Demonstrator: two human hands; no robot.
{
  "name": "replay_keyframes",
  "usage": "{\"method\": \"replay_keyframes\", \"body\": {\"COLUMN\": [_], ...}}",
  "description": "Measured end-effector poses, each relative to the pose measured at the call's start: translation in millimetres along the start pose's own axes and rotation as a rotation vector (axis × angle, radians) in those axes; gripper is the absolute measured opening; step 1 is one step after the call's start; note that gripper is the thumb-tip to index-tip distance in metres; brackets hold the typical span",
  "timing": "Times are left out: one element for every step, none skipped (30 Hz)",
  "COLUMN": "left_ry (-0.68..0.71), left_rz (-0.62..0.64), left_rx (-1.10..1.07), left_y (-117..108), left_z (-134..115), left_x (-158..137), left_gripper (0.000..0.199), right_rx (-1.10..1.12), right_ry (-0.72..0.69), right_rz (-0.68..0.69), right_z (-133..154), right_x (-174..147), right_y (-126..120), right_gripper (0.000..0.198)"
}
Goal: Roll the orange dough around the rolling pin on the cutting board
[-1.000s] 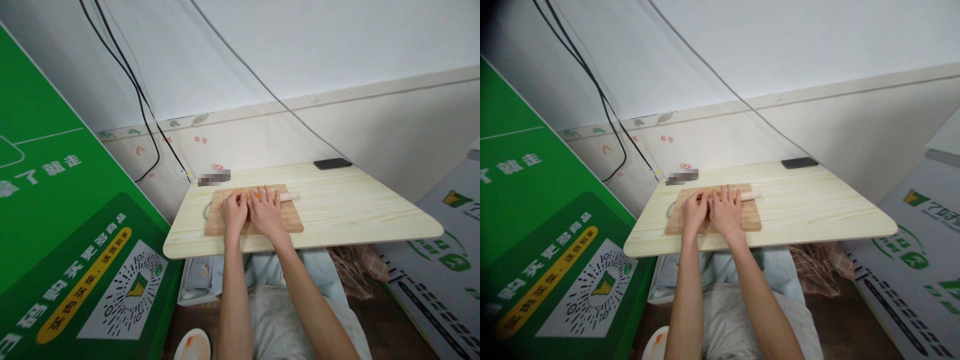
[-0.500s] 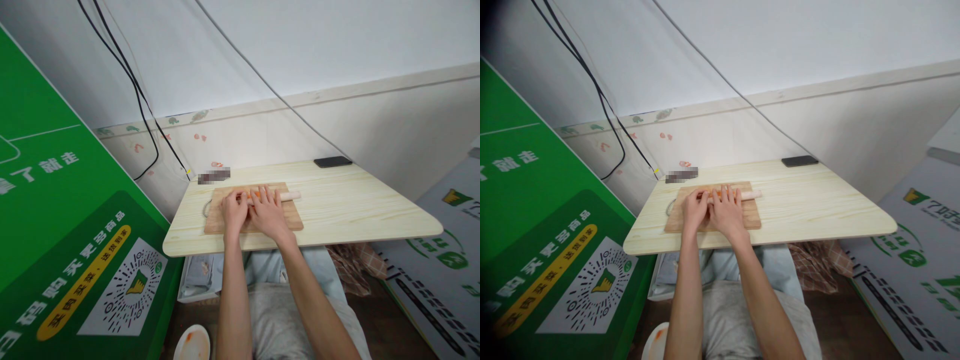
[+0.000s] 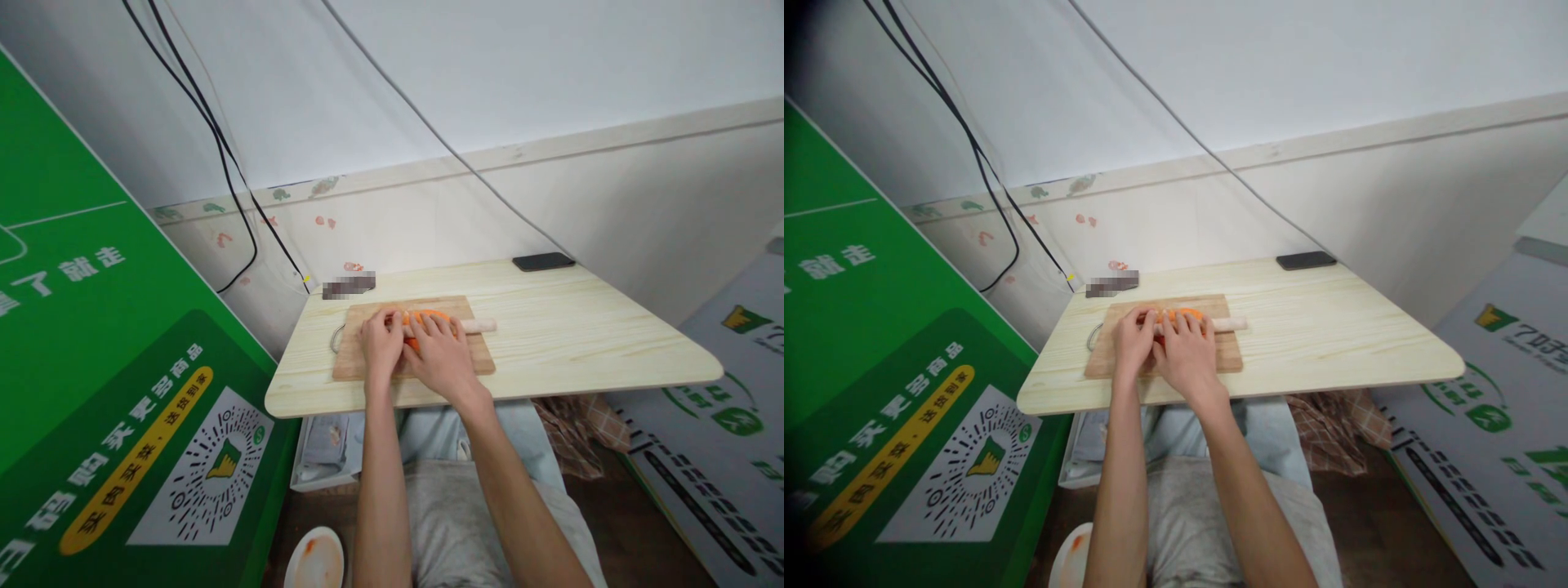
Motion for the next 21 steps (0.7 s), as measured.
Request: {"method": "replay_keyframes", "body": {"left_ry": [-0.001, -0.001, 0.000, 0.001, 0.003, 0.005, 0.008, 0.010, 0.011, 0.011, 0.009, 0.006, 0.002, -0.002, -0.004, -0.005, -0.007, -0.009, -0.012, -0.015, -0.017], "left_rz": [-0.001, -0.002, -0.001, 0.001, 0.005, 0.009, 0.012, 0.013, 0.012, 0.009, 0.005, 0.000, -0.005, -0.010, -0.014, -0.019, -0.024, -0.027, -0.029, -0.028, -0.026], "left_rx": [0.000, -0.001, -0.001, -0.001, -0.002, -0.003, -0.006, -0.008, -0.011, -0.014, -0.016, -0.018, -0.020, -0.022, -0.025, -0.028, -0.031, -0.033, -0.034, -0.034, -0.034], "left_y": [0, 0, 1, 1, 2, 2, 3, 3, 3, 2, 2, 1, 1, 0, 0, -1, -1, -2, -2, -2, -1], "left_z": [0, 0, 0, 0, 0, 0, -1, -1, -1, -2, -2, -2, -2, -2, -2, -2, -2, -1, -1, -1, 0], "left_x": [0, 0, 0, 0, 0, 0, 0, 1, 0, 0, 0, 0, 0, 0, 0, 0, 0, 0, 0, 0, 0], "left_gripper": [0.023, 0.023, 0.022, 0.022, 0.021, 0.021, 0.021, 0.021, 0.021, 0.021, 0.021, 0.021, 0.021, 0.021, 0.021, 0.021, 0.021, 0.021, 0.022, 0.022, 0.022], "right_rx": [-0.004, -0.008, -0.013, -0.016, -0.018, -0.017, -0.015, -0.011, -0.007, -0.004, -0.001, 0.002, 0.006, 0.012, 0.018, 0.024, 0.030, 0.035, 0.038, 0.039, 0.037], "right_ry": [-0.002, -0.002, -0.001, 0.003, 0.007, 0.010, 0.011, 0.011, 0.010, 0.010, 0.011, 0.011, 0.011, 0.006, -0.001, -0.012, -0.024, -0.035, -0.043, -0.047, -0.046], "right_rz": [0.000, -0.006, -0.019, -0.037, -0.054, -0.068, -0.078, -0.085, -0.087, -0.087, -0.080, -0.068, -0.052, -0.036, -0.022, -0.012, -0.004, 0.006, 0.017, 0.030, 0.039], "right_z": [-1, -2, -3, -5, -6, -8, -9, -9, -10, -9, -9, -8, -7, -6, -4, -3, -2, -1, -1, -2, -3], "right_x": [1, 3, 7, 10, 14, 18, 21, 23, 24, 24, 22, 20, 16, 11, 6, 2, -2, -5, -6, -6, -5], "right_y": [3, 7, 11, 15, 19, 23, 25, 27, 27, 26, 24, 22, 18, 14, 10, 6, 2, 0, -1, 0, 3], "right_gripper": [0.056, 0.057, 0.058, 0.058, 0.057, 0.056, 0.054, 0.052, 0.052, 0.052, 0.053, 0.054, 0.054, 0.055, 0.056, 0.056, 0.057, 0.058, 0.059, 0.059, 0.060]}}
Point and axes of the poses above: each hand's wrist, its own x-axis towards the middle knuckle, its own y-axis out of the palm, z = x × y, the point moved 5 cm from there along x, towards the middle knuckle, and after that the axes turned 9 degrees about -z, right-handed, at the moved point
